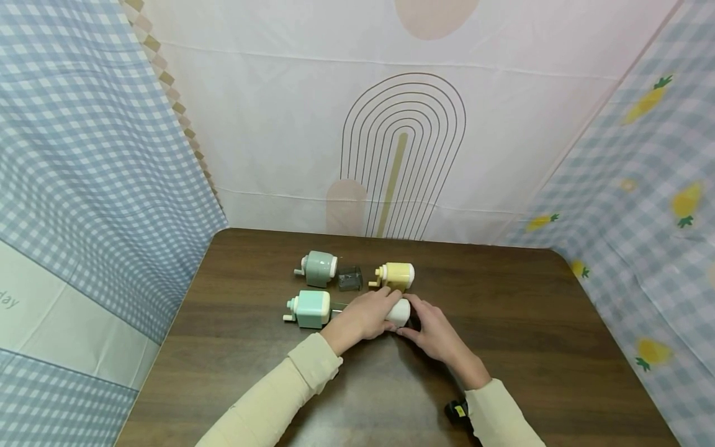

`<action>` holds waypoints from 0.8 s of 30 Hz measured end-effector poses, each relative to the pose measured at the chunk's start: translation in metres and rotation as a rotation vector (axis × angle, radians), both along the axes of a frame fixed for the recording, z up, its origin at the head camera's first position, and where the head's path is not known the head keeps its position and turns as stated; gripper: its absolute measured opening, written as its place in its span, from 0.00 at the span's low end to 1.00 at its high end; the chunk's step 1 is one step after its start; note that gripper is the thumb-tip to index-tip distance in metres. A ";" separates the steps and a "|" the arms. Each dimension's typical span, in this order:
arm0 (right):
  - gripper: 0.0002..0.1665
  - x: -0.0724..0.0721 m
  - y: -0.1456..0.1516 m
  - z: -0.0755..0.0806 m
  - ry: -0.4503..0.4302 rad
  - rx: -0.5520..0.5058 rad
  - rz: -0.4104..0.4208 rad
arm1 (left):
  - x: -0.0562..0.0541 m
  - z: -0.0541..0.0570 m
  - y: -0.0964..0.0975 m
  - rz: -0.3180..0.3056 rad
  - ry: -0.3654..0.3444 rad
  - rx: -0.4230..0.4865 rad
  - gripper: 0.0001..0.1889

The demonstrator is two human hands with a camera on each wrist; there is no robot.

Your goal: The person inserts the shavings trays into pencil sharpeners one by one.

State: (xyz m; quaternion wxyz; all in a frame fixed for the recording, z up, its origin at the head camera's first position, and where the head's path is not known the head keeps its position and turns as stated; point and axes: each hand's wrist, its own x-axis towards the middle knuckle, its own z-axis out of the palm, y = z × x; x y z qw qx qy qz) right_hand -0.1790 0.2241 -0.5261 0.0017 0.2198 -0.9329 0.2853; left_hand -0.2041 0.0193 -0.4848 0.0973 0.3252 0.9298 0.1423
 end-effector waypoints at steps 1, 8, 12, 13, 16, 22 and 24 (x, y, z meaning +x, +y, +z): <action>0.43 0.000 0.000 0.000 0.000 0.001 -0.001 | 0.000 0.000 0.000 0.000 0.001 0.000 0.29; 0.43 0.001 -0.001 -0.001 -0.009 -0.005 0.002 | 0.001 -0.001 0.000 0.003 -0.001 0.004 0.29; 0.43 0.001 -0.001 -0.001 -0.010 -0.007 0.012 | 0.001 -0.001 0.000 0.014 -0.006 0.009 0.28; 0.43 0.001 -0.001 -0.001 -0.011 -0.008 0.015 | 0.001 -0.001 0.000 0.017 -0.008 0.013 0.28; 0.43 0.000 0.000 0.001 -0.016 -0.002 0.032 | 0.002 0.000 0.001 0.022 -0.016 0.018 0.29; 0.49 -0.005 0.003 0.014 -0.077 0.009 0.096 | -0.001 0.007 0.000 0.028 -0.091 0.005 0.38; 0.52 -0.007 0.002 0.021 -0.105 0.013 0.122 | -0.003 0.012 -0.003 0.023 -0.118 -0.004 0.42</action>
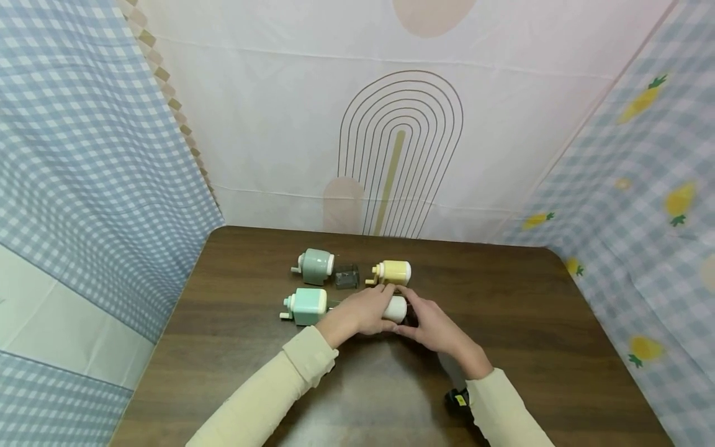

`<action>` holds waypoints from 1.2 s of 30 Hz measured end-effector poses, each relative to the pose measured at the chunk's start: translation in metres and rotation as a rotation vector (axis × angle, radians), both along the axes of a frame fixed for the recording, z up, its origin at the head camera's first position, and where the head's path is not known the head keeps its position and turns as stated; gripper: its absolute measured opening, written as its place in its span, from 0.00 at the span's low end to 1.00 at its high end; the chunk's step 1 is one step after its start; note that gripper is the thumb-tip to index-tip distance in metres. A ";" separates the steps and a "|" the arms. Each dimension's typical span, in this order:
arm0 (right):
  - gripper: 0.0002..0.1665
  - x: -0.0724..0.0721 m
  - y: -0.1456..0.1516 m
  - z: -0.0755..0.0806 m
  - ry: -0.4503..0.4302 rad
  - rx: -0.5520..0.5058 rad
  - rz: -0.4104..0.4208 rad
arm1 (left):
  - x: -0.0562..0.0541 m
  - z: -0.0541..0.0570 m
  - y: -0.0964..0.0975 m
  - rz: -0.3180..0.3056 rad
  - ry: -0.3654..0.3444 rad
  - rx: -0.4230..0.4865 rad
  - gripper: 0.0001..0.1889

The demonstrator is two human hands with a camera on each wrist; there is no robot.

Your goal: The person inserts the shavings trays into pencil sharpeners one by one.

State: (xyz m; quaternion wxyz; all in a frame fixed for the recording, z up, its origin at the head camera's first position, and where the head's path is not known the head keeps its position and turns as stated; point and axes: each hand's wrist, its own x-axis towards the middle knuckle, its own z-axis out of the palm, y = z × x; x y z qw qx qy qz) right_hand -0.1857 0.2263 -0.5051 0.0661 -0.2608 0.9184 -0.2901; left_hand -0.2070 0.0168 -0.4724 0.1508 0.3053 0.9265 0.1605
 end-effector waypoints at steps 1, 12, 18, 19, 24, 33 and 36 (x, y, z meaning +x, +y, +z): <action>0.53 -0.001 0.000 0.004 -0.007 0.004 0.014 | -0.001 0.004 -0.001 -0.007 -0.006 -0.006 0.43; 0.54 -0.004 0.002 0.061 0.053 0.085 0.001 | -0.011 0.060 -0.045 0.024 -0.022 0.076 0.53; 0.55 -0.012 -0.001 0.080 0.235 0.102 -0.029 | -0.015 0.080 -0.075 0.106 0.056 0.116 0.58; 0.55 -0.014 -0.001 0.082 0.279 0.111 -0.030 | -0.016 0.081 -0.078 0.111 0.078 0.108 0.59; 0.58 -0.021 -0.007 0.087 0.439 0.142 -0.028 | -0.020 0.085 -0.091 0.135 0.172 0.082 0.62; 0.56 -0.029 -0.024 0.090 0.468 0.125 0.000 | -0.027 0.077 -0.113 0.190 0.169 0.067 0.57; 0.55 -0.032 -0.029 0.088 0.443 0.128 0.006 | -0.032 0.068 -0.118 0.209 0.141 0.051 0.56</action>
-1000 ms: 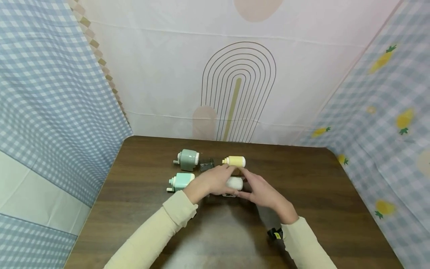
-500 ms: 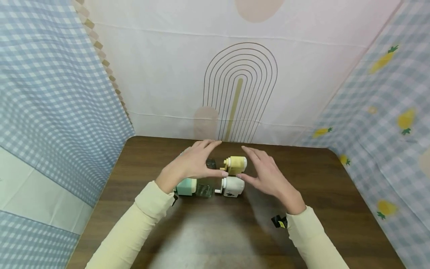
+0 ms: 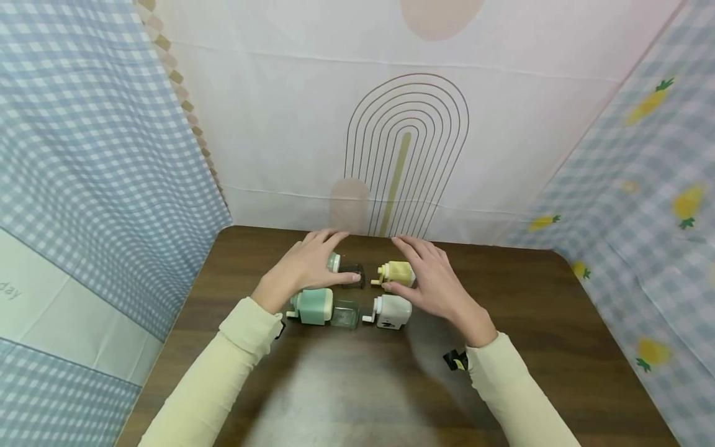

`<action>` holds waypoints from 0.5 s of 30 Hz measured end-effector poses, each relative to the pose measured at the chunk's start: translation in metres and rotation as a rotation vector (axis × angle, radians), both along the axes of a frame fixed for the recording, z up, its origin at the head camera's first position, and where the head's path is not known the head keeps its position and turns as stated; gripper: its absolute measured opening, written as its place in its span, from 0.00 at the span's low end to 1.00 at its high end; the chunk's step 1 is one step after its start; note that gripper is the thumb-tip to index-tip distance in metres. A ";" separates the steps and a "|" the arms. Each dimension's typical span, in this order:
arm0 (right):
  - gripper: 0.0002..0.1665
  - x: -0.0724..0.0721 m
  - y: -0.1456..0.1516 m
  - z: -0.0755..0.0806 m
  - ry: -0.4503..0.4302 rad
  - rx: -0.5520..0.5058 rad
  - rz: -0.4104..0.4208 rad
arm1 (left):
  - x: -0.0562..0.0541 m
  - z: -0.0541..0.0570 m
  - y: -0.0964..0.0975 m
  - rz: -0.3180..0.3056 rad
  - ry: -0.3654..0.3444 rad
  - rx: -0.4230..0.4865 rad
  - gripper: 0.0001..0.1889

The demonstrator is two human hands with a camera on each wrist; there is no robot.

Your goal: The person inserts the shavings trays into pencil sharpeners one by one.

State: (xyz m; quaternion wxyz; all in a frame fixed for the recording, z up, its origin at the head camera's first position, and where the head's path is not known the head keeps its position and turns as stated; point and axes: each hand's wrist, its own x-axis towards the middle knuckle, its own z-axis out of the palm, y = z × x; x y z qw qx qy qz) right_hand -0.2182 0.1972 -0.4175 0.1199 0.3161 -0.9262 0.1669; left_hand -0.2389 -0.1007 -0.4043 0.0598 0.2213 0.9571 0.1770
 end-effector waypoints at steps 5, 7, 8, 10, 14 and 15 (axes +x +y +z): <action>0.54 -0.006 -0.011 -0.005 -0.054 0.016 -0.001 | -0.008 -0.018 -0.004 0.016 -0.026 -0.005 0.55; 0.53 -0.008 -0.016 -0.007 -0.071 0.029 0.004 | -0.010 -0.022 -0.006 0.021 -0.036 -0.001 0.54; 0.53 -0.010 -0.019 -0.008 -0.081 0.039 0.006 | -0.010 -0.023 -0.007 0.024 -0.042 -0.002 0.54; 0.53 -0.013 -0.025 -0.010 -0.098 0.064 0.009 | -0.012 -0.026 -0.007 0.027 -0.052 0.000 0.54; 0.54 -0.018 -0.037 -0.011 -0.136 0.117 0.009 | -0.016 -0.030 -0.008 0.029 -0.054 0.003 0.54; 0.53 -0.020 -0.040 -0.012 -0.140 0.128 0.012 | -0.017 -0.031 -0.008 0.028 -0.052 0.001 0.53</action>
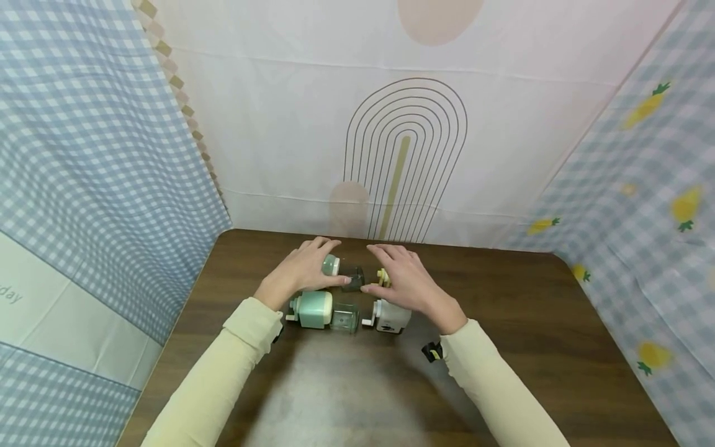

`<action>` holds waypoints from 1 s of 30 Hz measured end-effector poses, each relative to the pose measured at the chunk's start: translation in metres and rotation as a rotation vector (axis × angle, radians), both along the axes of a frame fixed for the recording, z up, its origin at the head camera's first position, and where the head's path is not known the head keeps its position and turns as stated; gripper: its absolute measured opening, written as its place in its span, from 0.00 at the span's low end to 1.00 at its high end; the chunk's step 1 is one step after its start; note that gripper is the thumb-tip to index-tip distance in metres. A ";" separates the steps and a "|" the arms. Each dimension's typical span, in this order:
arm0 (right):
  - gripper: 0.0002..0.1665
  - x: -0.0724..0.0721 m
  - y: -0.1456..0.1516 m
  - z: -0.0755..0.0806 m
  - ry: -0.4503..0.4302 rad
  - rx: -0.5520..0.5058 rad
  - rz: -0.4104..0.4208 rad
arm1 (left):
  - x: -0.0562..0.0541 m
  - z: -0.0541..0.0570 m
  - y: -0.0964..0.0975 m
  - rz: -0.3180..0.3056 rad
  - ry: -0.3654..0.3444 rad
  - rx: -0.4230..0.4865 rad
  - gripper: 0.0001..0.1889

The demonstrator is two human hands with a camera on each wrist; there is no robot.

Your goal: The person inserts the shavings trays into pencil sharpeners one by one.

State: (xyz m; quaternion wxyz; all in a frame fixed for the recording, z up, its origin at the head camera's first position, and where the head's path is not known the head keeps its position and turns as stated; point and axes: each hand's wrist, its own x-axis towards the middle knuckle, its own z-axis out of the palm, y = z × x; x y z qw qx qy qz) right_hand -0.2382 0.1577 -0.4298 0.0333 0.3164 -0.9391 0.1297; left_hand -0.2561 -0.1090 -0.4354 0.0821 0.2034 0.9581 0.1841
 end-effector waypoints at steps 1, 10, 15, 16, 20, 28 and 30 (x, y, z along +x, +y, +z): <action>0.53 -0.002 -0.003 -0.001 -0.007 0.010 0.004 | -0.001 -0.001 0.000 0.001 0.000 0.000 0.53; 0.51 -0.026 -0.032 -0.014 -0.117 0.114 -0.009 | -0.010 -0.009 0.002 0.014 -0.010 -0.033 0.49; 0.51 -0.038 -0.040 -0.024 -0.185 0.158 -0.044 | -0.014 -0.010 0.005 0.008 -0.021 -0.043 0.48; 0.51 -0.040 -0.041 -0.027 -0.191 0.161 -0.049 | -0.014 -0.010 0.006 0.008 -0.025 -0.046 0.48; 0.51 -0.046 -0.044 -0.035 -0.205 0.201 -0.065 | -0.017 -0.013 0.006 0.012 -0.045 -0.063 0.48; 0.47 -0.052 -0.050 -0.039 -0.217 0.292 -0.046 | -0.024 -0.021 0.006 0.006 -0.079 -0.075 0.48; 0.47 -0.053 -0.053 -0.039 -0.216 0.323 -0.043 | -0.026 -0.023 0.007 0.004 -0.079 -0.085 0.48</action>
